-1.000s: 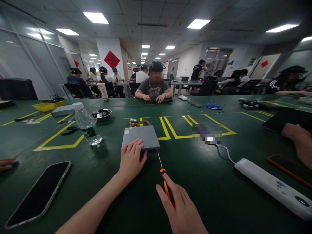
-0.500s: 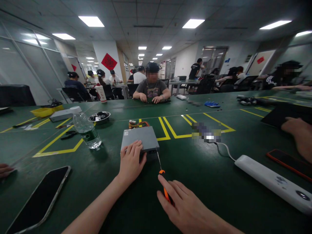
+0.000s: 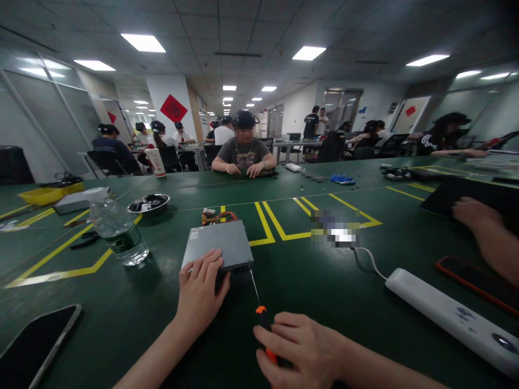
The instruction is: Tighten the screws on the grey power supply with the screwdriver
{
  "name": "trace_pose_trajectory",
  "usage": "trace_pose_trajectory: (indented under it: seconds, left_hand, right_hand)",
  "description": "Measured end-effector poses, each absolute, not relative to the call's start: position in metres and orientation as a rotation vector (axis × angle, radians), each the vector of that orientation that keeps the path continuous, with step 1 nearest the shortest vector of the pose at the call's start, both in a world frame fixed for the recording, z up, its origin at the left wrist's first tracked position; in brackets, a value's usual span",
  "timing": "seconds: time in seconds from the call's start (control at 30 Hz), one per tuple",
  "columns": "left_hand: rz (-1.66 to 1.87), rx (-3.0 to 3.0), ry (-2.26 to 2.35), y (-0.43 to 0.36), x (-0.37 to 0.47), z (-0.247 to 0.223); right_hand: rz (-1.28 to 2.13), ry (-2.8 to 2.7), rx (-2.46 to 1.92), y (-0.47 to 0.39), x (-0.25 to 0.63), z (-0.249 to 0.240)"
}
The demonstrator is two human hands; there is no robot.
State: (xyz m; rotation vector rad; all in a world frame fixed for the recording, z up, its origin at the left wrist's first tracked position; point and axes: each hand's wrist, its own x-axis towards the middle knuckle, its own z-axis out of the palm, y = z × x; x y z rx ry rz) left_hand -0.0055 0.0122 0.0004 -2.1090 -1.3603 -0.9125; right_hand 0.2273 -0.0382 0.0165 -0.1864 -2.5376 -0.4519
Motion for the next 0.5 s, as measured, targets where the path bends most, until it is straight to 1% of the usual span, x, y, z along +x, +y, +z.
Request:
trace_pose_trajectory:
  seconds: [0.23, 0.43, 0.5]
  left_hand:
    - [-0.903, -2.09, -1.312, 0.0151, -0.0062, -0.0022]
    - [-0.921, -2.078, -1.318, 0.0165, -0.0069, -0.004]
    - [-0.916, -2.073, -1.325, 0.0166, -0.0072, -0.0048]
  right_hand:
    - [-0.405, -2.588, -0.233, -0.0379, 0.2302, 0.0151]
    - [-0.314, -2.588, -0.386, -0.0375, 0.2315, 0.0087]
    - [-0.287, -2.596, -0.338, -0.0366, 0.2331, 0.0084]
